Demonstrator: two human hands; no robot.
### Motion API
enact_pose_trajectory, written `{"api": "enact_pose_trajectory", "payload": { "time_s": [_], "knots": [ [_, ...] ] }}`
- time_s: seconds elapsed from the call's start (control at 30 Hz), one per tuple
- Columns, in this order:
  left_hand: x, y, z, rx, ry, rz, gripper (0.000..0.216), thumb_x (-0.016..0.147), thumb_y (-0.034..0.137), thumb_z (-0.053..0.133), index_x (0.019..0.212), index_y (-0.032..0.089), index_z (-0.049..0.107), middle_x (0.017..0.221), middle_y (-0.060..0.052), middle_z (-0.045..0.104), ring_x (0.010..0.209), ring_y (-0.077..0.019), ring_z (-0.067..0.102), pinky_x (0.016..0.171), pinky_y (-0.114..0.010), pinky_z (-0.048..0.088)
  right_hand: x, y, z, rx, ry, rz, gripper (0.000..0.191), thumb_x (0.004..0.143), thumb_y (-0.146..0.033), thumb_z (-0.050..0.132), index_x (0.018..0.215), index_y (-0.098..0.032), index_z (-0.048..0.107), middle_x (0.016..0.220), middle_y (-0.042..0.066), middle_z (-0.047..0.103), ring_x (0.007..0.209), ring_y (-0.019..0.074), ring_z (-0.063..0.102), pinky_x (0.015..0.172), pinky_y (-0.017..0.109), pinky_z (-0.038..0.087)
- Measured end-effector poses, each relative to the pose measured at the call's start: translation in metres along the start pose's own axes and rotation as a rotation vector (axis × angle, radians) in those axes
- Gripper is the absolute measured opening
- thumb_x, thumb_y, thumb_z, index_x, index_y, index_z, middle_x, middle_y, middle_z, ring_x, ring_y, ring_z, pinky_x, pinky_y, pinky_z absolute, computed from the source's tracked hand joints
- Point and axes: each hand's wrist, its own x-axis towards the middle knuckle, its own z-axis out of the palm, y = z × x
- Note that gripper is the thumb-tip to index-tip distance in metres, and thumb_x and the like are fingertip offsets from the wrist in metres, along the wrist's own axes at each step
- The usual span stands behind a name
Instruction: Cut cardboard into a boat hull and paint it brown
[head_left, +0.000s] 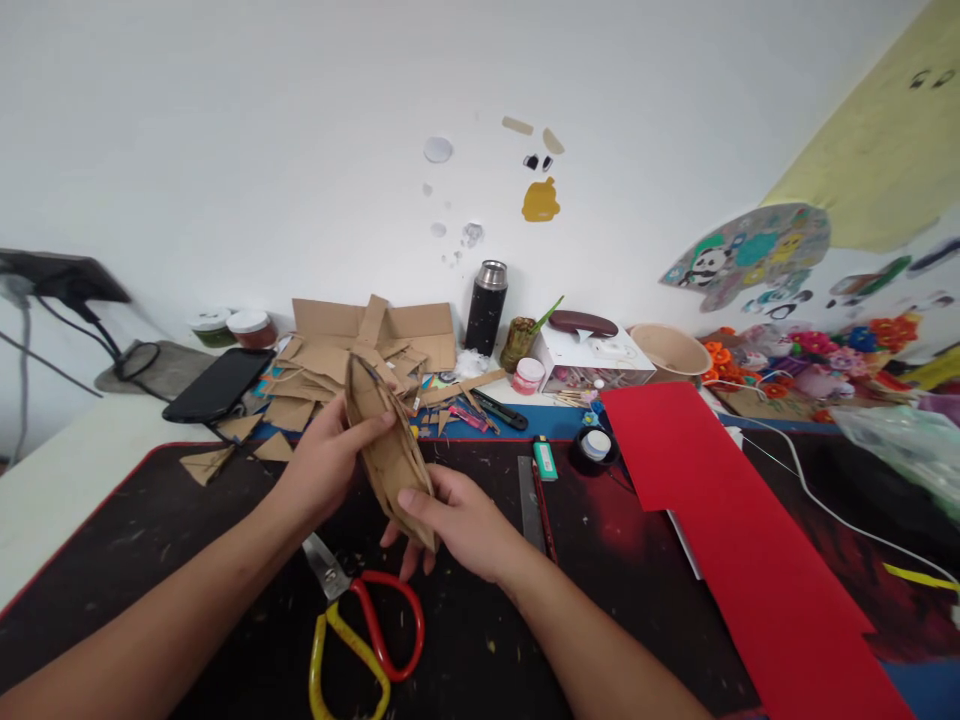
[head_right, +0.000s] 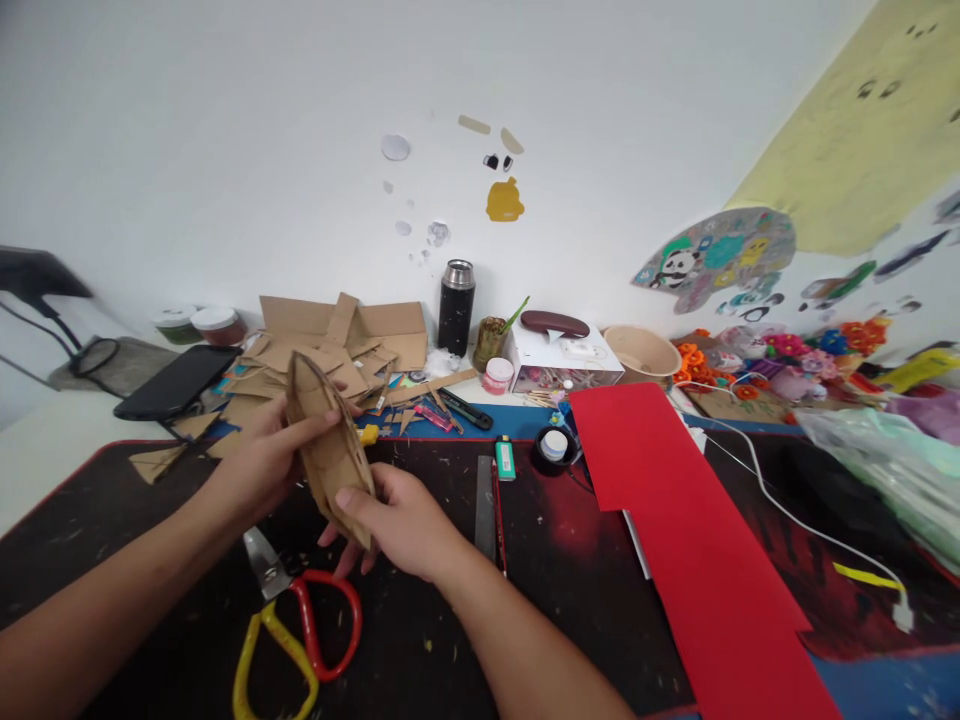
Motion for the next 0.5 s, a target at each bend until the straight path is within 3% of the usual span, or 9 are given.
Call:
{"api": "enact_pose_trajectory", "payload": {
  "time_s": [0.27, 0.5],
  "knots": [
    [0.008, -0.002, -0.011, 0.113, 0.111, 0.156, 0.053, 0.073, 0.044, 0.092, 0.117, 0.023, 0.072, 0.113, -0.005, 0.08, 0.108, -0.0306, 0.074, 0.088, -0.037, 0.06, 0.006, 0.005, -0.001, 0.053, 0.043, -0.036, 0.045, 0.095, -0.06, 0.07, 0.112, -0.021, 0.053, 0.084, 0.0, 0.076, 0.048, 0.0119, 0.069, 0.041, 0.018, 0.043],
    [0.01, -0.005, -0.011, 0.104, 0.14, 0.145, 0.06, 0.071, 0.048, 0.091, 0.121, 0.022, 0.071, 0.114, -0.008, 0.081, 0.111, -0.036, 0.074, 0.088, -0.043, 0.062, 0.006, 0.006, -0.004, 0.048, 0.005, -0.029, 0.059, 0.09, -0.069, 0.073, 0.117, -0.021, 0.054, 0.067, -0.004, 0.071, 0.044, 0.0141, 0.065, 0.041, 0.02, 0.044]
  ]
}}
